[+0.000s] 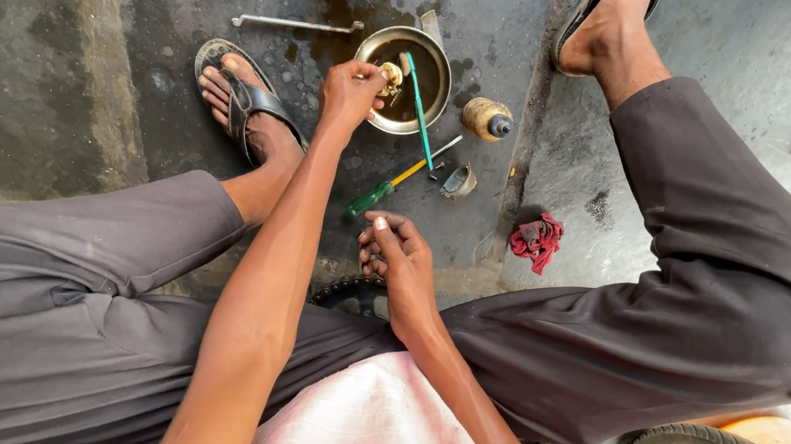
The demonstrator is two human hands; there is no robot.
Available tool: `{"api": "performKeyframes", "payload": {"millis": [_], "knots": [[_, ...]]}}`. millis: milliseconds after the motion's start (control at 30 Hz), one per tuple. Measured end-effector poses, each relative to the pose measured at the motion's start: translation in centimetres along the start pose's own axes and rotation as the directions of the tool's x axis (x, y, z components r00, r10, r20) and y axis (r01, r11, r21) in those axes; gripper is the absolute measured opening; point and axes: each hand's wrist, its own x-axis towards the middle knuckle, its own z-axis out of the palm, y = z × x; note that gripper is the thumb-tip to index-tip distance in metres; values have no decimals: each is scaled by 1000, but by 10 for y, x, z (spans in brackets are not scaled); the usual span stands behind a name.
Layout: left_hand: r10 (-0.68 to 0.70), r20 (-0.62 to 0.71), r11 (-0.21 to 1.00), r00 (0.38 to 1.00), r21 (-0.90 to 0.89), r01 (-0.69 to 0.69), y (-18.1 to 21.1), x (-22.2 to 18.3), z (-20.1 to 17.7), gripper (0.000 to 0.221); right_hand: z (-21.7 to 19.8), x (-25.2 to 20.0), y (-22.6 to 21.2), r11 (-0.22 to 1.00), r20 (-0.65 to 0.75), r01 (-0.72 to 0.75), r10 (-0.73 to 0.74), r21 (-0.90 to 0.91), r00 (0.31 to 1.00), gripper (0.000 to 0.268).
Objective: Cleaning and reassembling a motorcycle carburetor using cleaning fluid and jets.
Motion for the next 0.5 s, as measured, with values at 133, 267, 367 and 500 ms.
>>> {"api": "performKeyframes", "payload": {"millis": [133, 267, 367, 500], "knots": [[3, -28, 1000, 1000, -2, -3, -7, 5, 4, 24, 0, 0, 0, 1000, 4, 2, -2, -13, 1000, 33], [56, -27, 998, 998, 3, -55, -9, 5, 5, 25, 0, 1, 1, 1000, 4, 2, -2, -27, 1000, 33], [127, -51, 990, 991, 64, -124, -14, 8, 6, 28, 1, 1, 0, 999, 5, 4, -3, -31, 1000, 33], [209, -69, 976, 975, 79, -204, -21, 14, 7, 30, 1, 0, -1, 1000, 4, 2, -2, -31, 1000, 33]]}}
